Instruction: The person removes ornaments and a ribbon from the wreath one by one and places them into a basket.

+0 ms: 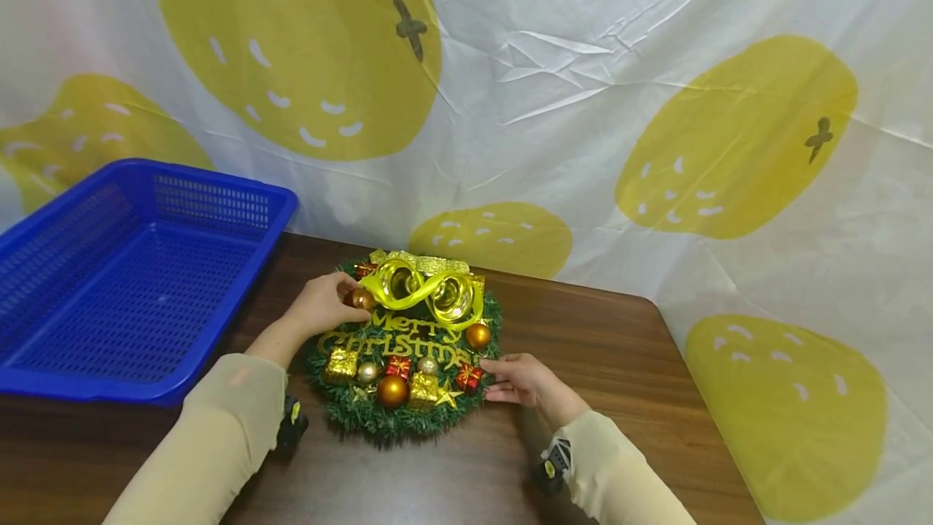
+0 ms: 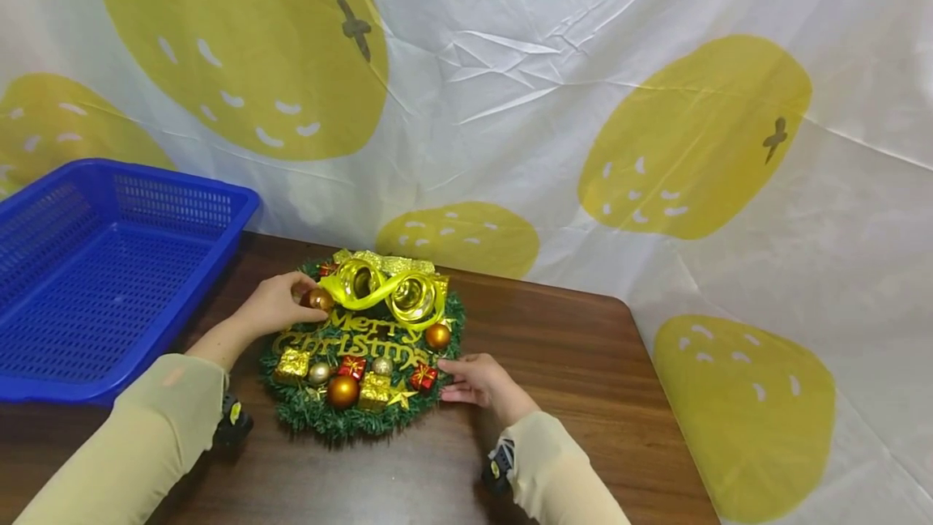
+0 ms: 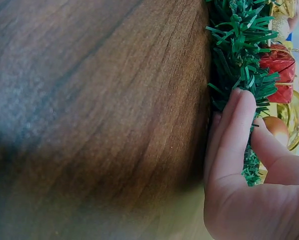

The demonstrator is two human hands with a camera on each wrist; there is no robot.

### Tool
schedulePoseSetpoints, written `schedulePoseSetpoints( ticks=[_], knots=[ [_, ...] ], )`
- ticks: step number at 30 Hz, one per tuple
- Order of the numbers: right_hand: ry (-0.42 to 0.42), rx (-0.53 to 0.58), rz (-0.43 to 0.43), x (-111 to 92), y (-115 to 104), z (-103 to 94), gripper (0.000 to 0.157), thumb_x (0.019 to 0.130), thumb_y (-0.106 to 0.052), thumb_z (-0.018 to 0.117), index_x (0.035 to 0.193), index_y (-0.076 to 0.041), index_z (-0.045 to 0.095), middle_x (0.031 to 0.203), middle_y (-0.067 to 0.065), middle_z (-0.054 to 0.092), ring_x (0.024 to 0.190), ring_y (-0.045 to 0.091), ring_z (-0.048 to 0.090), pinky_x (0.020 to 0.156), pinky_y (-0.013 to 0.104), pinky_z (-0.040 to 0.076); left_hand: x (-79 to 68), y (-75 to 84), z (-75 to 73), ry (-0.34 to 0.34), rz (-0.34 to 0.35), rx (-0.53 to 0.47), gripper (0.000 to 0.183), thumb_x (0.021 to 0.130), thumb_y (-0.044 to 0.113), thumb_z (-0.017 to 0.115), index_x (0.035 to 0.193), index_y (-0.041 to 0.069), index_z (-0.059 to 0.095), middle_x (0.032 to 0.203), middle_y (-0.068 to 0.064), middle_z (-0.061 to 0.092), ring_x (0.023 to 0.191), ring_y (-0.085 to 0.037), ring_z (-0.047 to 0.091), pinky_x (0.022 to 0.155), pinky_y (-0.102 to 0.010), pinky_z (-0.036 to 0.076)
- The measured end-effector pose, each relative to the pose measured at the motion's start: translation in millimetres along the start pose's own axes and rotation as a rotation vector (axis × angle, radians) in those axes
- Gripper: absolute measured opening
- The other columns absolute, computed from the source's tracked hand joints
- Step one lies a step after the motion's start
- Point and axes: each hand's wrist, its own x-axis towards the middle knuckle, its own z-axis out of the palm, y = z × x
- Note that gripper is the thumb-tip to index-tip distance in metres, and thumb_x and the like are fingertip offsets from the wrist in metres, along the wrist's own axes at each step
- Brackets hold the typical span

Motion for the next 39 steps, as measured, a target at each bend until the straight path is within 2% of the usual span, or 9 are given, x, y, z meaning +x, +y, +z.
schedulePoseSetpoints(
  ticks=[6,14,16,19,21,24,28,36,39],
  knots=[
    [0.002,-0.003,0.002,0.3,-0.3,0.3,0.046,0.095,-0.015,0.053,0.128,0.012,0.035,0.078,0.007,0.041,0.059,0.012,0.056,0.058,0.02,0.055,-0.6,-0.1,-5.1,0.021,-0.011,-0.016,0.049,0.079,0.023,0.073,0.117,-0.002,0.054,0.114,-0.023,0.06,0.1,-0.034,0.058,0.081,-0.043,0.051],
    [0.012,-0.001,0.008,0.9,1.8,-0.4,0.058,0.096,-0.014,0.053,0.139,0.013,0.024,0.083,0.008,0.039,0.06,0.013,0.055,0.058,0.019,0.055,-3.6,3.3,-10.4,0.029,-0.024,-0.029,0.05,0.081,0.026,0.071,0.12,-0.001,0.053,0.117,-0.024,0.057,0.105,-0.036,0.056,0.087,-0.047,0.048],
    [0.015,-0.003,0.007,0.5,2.0,-0.3,0.051,0.095,-0.014,0.053,0.134,0.012,0.031,0.08,0.007,0.04,0.059,0.013,0.055,0.058,0.019,0.055,-4.4,5.0,-11.8,0.033,-0.028,-0.031,0.051,0.081,0.026,0.071,0.12,-0.001,0.053,0.117,-0.023,0.058,0.104,-0.035,0.056,0.087,-0.047,0.048],
    [0.013,-0.002,0.001,-0.1,1.7,0.2,0.034,0.095,-0.014,0.054,0.117,0.008,0.041,0.075,0.006,0.041,0.057,0.012,0.056,0.058,0.02,0.055,-5.5,7.2,-14.2,0.046,-0.025,-0.026,0.051,0.081,0.026,0.071,0.12,-0.002,0.053,0.116,-0.024,0.058,0.103,-0.036,0.056,0.087,-0.047,0.048],
    [0.01,0.001,-0.004,-0.4,1.2,0.6,0.026,0.095,-0.013,0.054,0.109,0.005,0.043,0.074,0.005,0.042,0.057,0.012,0.056,0.058,0.02,0.055,-5.7,8.5,-15.9,0.054,-0.022,-0.025,0.051,0.081,0.026,0.071,0.119,-0.002,0.053,0.115,-0.024,0.059,0.103,-0.036,0.057,0.087,-0.047,0.048],
    [0.002,0.004,-0.013,-0.5,0.5,0.8,0.035,0.095,-0.013,0.054,0.118,0.009,0.04,0.077,0.006,0.042,0.059,0.012,0.056,0.058,0.019,0.055,-5.3,10.0,-18.1,0.07,-0.008,-0.019,0.051,0.08,0.026,0.071,0.118,-0.003,0.054,0.114,-0.024,0.059,0.102,-0.036,0.057,0.087,-0.047,0.048],
    [-0.007,0.002,-0.014,0.3,-0.2,0.8,0.055,0.095,-0.013,0.054,0.136,0.013,0.027,0.08,0.007,0.041,0.06,0.012,0.056,0.059,0.019,0.055,-4.9,11.8,-21.0,0.083,-0.002,-0.019,0.05,0.08,0.028,0.071,0.117,-0.002,0.055,0.113,-0.022,0.06,0.102,-0.034,0.058,0.088,-0.046,0.047],
    [-0.003,0.0,-0.004,1.0,-0.4,0.8,0.049,0.095,-0.014,0.053,0.132,0.012,0.033,0.087,0.01,0.039,0.063,0.013,0.056,0.058,0.019,0.055,-7.0,16.5,-26.0,0.088,0.004,-0.029,0.052,0.08,0.03,0.071,0.118,-0.002,0.055,0.115,-0.023,0.059,0.104,-0.035,0.056,0.09,-0.047,0.046],
    [0.002,-0.008,0.001,-0.3,-0.4,1.4,0.052,0.096,-0.014,0.053,0.135,0.012,0.031,0.091,0.011,0.038,0.065,0.014,0.057,0.059,0.019,0.055,-7.2,17.8,-27.8,0.085,-0.001,-0.03,0.052,0.081,0.03,0.07,0.12,-0.002,0.054,0.117,-0.023,0.058,0.107,-0.036,0.054,0.092,-0.048,0.045]
  ],
)
